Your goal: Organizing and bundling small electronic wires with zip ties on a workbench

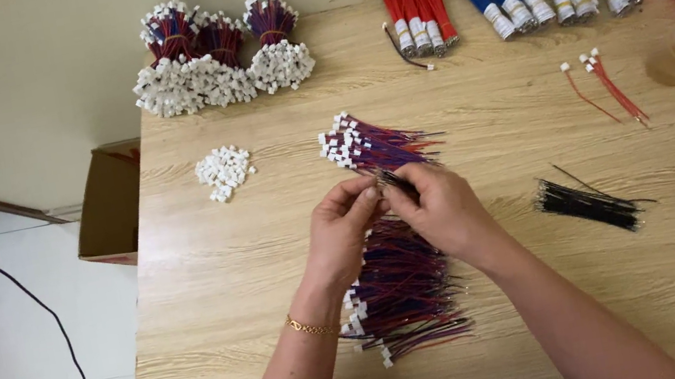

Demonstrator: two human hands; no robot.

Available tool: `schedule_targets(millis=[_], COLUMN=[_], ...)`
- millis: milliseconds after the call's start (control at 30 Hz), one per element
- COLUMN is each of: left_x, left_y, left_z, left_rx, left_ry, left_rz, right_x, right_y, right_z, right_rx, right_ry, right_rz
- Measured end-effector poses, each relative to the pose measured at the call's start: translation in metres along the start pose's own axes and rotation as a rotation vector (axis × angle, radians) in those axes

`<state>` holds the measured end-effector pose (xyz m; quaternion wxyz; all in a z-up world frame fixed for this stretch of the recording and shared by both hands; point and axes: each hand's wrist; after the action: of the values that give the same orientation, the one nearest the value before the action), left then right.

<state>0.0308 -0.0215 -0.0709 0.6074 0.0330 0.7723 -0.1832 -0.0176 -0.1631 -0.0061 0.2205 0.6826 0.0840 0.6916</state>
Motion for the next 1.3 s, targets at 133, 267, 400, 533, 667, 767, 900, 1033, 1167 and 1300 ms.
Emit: schedule_targets(millis=[133, 267, 400, 533, 667, 767, 900, 1033, 1167, 1300], left_x=[-0.003, 0.006, 0.011, 0.004, -0.002, 0.011, 0.01, 0.013, 0.021, -0.025], left_y=[0.017, 0.038, 0.035, 0.029, 0.018, 0.021, 0.021, 0.025, 0.031, 0.019], left_z=[0.006, 0.017, 0.049, 0.118, 0.152, 0.173, 0.178, 0.179, 0.176, 0.135], left_rx=[-0.051, -0.002, -0.061, -0.199, -0.074, -0.008, 0.05, -0.012, -0.158, -0.044], left_ry=[-0.066, -0.052, -0.362, -0.566, -0.524, -0.519, -0.503, -0.672, -0.854, -0.658], left_rz=[0.484, 1.037, 1.447, 1.558, 1.756, 1.858, 1.919, 1.977, 1.929, 1.478], right_x=[0.001, -0.045, -0.044, -0.038, -0.068, -0.067, -0.061, -0.066, -0.041, -0.019], right_y=[0.002, 0.019, 0.032, 0.033, 0.026, 0.029, 0.027, 0.025, 0.033, 0.037], right_z=[-0.01, 0.016, 0.019, 0.02, 0.026, 0.024, 0.023, 0.025, 0.016, 0.006], right_rx=[0.022, -0.107, -0.261, -0.185, -0.13, -0.133, -0.146, -0.119, -0.141, -0.134], right_ry=[-0.199, -0.074, -0.071, -0.102, -0.133, -0.146, -0.127, -0.116, -0.089, -0.08], right_rz=[0.168, 0.374, 0.468, 0.423, 0.496, 0.581, 0.656, 0.671, 0.685, 0.656])
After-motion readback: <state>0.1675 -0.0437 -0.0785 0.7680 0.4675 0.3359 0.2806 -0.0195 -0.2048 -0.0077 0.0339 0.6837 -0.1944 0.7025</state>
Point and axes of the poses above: each hand's wrist, its own z-axis towards the middle knuckle, its own y-axis out of the back of the hand, x = y × z, and after that the axes turned 14 degrees about z, right-handed
